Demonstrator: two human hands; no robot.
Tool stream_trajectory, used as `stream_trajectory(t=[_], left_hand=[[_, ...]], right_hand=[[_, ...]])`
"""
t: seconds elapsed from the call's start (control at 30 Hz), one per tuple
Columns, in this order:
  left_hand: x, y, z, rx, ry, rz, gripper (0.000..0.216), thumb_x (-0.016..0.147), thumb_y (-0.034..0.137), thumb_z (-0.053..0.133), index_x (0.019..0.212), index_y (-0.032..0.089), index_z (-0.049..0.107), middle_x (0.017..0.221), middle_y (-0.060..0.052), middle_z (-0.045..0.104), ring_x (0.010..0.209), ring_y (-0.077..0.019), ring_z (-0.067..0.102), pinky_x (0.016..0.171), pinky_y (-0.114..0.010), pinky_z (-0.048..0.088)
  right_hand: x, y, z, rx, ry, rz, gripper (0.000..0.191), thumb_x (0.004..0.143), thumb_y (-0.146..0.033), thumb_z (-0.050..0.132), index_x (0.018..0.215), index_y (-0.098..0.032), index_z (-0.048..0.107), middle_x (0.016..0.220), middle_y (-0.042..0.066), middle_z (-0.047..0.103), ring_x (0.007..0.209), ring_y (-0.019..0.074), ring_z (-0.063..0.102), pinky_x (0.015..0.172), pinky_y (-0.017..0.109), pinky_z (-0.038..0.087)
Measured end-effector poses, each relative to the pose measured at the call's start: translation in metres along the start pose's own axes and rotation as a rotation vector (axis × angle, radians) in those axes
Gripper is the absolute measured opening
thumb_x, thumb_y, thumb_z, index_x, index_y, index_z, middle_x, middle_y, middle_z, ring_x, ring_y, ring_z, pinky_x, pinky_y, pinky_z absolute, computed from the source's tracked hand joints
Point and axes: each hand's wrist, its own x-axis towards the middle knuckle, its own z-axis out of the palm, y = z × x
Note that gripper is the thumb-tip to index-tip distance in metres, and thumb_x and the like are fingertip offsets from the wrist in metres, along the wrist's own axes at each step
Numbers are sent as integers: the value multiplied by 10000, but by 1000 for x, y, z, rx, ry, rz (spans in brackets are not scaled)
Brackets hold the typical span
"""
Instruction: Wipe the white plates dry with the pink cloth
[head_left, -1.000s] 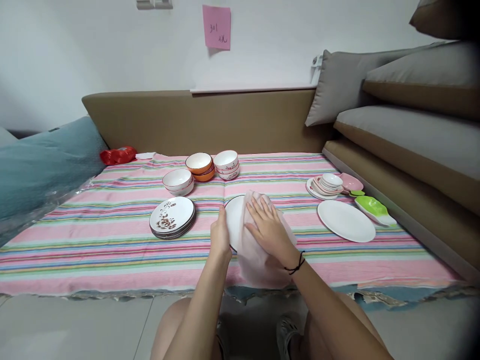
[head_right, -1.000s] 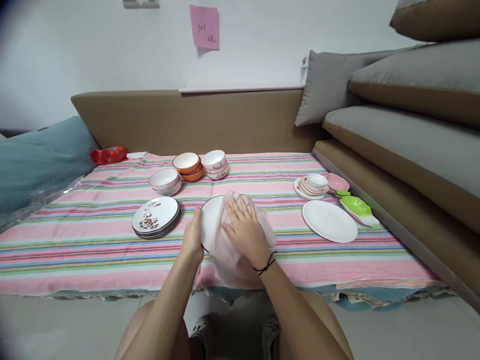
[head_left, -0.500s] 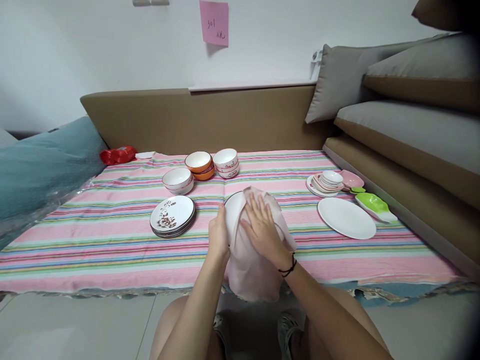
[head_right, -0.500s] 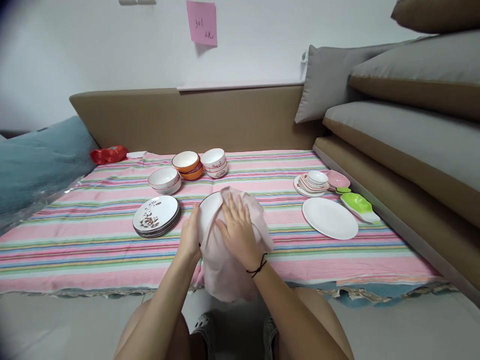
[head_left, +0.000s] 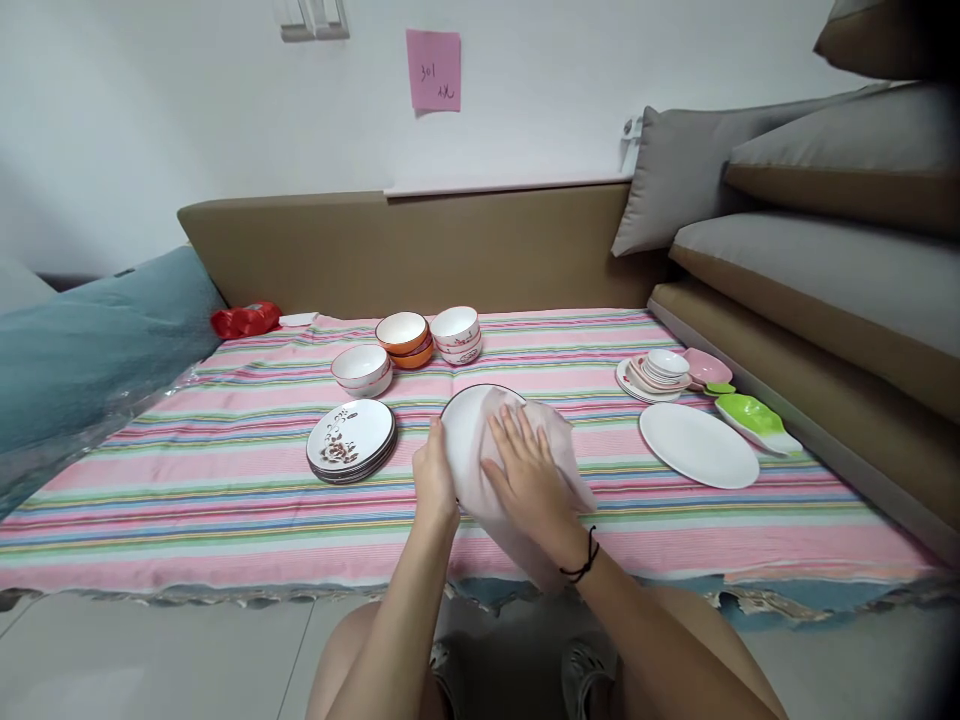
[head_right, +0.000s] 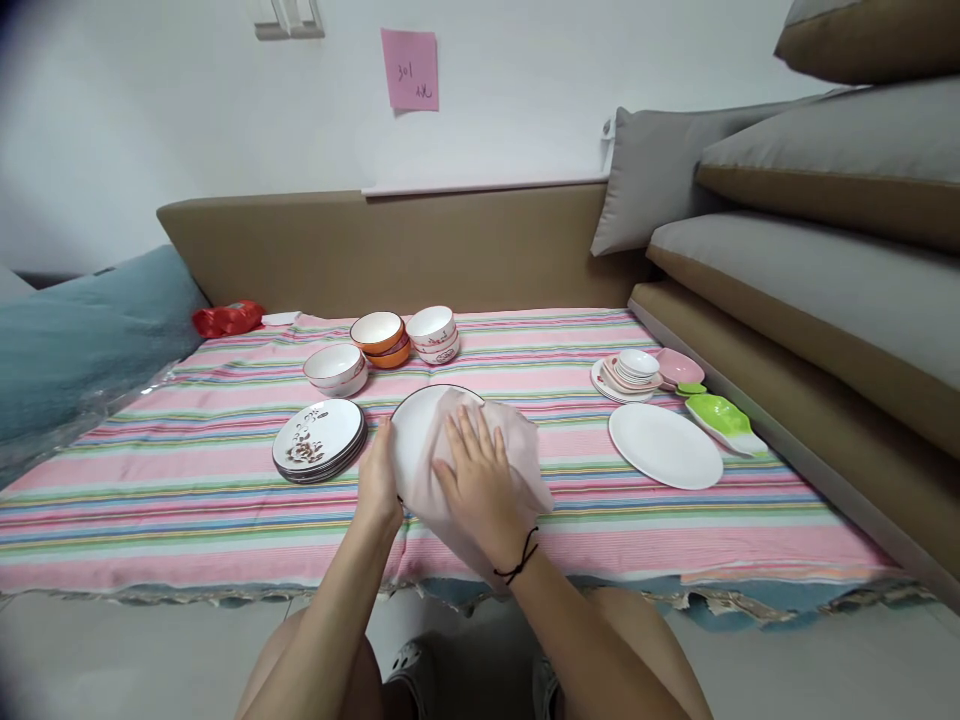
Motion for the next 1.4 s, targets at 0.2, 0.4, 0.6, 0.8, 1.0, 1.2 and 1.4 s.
stream_trajectory(t=[0.2,0.4,0.6,0.8,1.0,1.2,1.4], left_hand=[[-5,-1,7,122,-77,-85,533,744,600,583,876,98,706,808,-110,701,791,-239,637,716,-313,478],[-16,2,13,93,5,-109,609,743,651,539,933,95,696,811,-106,696,722,-234,629,628,-317,477],[-9,-3,9,47,0,-28,538,765,606,546,906,113,707,876,-104,701,836,-221,628,783,-314,455],[-17,0,16,210,-59,-91,528,755,618,546,765,109,688,672,-80,659,669,-215,586,615,-298,432],[-10,0,13,49,89,-10,605,745,677,506,913,121,674,776,-65,662,728,-200,595,660,-293,450],[-7,-3,7,146,4,5,593,726,673,534,829,111,694,693,-68,654,710,-209,590,686,-301,442],[-13,0,6,163,-67,-22,606,716,689,533,795,110,693,680,-74,643,683,-216,582,641,-297,438]], right_hand=[[8,-3,3,63,-40,-112,565,972,-402,265,1489,-209,147,1553,22,131,1440,209,55,1155,491,157],[5,11,2,9,40,25,579,966,-421,278,1485,-181,183,1552,48,137,1439,232,50,1156,505,144],[-3,-7,5,67,-99,-146,537,973,-353,258,1486,-219,172,1555,3,126,1440,212,49,1156,493,165],[10,11,1,39,-1,-30,595,968,-429,271,1492,-185,129,1558,31,93,1440,227,8,1158,503,139],[-6,16,8,17,-46,14,605,966,-441,250,1495,-194,90,1553,60,125,1436,254,65,1127,546,202],[1,0,4,73,-123,-197,568,971,-420,262,1491,-254,107,1558,14,110,1440,211,26,1152,489,178],[7,13,3,41,-25,-46,608,962,-470,268,1492,-208,127,1558,24,105,1440,225,0,1161,490,136]])
